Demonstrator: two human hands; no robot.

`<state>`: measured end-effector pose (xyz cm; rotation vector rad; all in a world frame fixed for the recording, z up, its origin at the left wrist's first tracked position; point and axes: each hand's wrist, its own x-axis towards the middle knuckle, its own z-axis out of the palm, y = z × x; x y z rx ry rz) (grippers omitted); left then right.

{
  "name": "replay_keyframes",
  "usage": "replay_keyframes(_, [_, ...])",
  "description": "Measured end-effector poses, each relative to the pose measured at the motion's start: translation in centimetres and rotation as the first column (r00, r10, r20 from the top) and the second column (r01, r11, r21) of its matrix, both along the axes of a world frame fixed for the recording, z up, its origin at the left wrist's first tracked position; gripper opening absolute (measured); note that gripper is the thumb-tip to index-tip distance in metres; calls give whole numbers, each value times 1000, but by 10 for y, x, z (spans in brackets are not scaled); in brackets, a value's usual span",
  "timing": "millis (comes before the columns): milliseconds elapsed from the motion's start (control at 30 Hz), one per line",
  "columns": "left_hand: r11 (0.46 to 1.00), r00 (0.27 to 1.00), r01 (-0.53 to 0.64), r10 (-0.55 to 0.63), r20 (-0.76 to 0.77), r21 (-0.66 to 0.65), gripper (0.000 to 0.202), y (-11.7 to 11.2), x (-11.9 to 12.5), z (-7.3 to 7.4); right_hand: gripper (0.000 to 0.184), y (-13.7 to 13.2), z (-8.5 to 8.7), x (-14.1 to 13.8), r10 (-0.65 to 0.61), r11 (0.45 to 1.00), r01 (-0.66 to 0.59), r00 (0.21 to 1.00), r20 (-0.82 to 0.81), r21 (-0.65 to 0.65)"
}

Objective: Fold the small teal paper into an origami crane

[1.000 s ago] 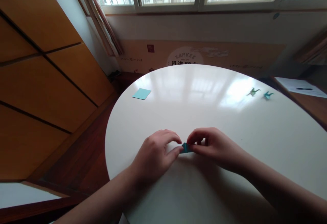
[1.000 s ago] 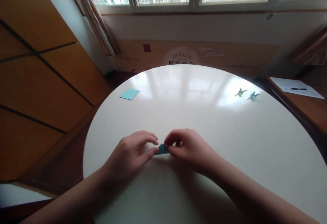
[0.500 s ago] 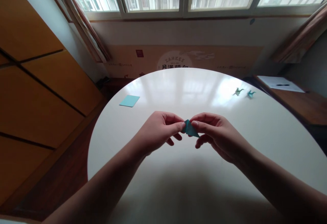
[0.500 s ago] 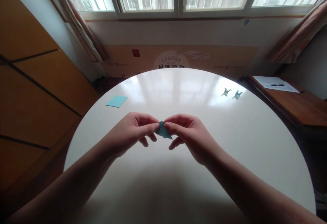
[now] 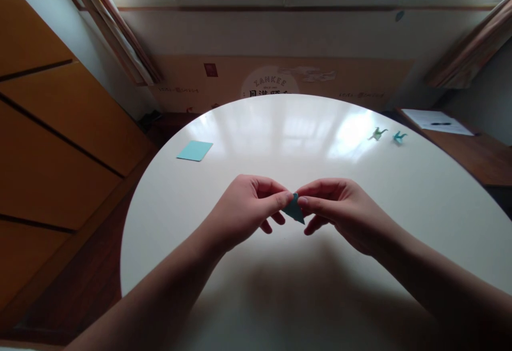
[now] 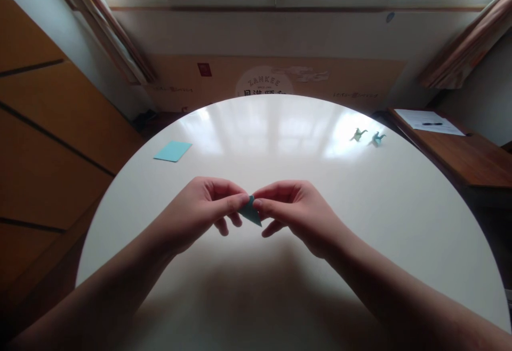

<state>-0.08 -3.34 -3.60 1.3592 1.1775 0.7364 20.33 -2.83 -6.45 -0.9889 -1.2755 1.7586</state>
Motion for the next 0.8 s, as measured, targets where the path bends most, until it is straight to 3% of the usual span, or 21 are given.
replay_keyframes(533, [1000,999,19,-19,-46,3,15,0,1,2,13,0,3,-3,-11,999,12,1000,8,-33])
replay_keyframes(800, [999,993,22,-17,-114,43,13,-4,1,3,11,-2,5,-5,-58,998,58,997,44,10])
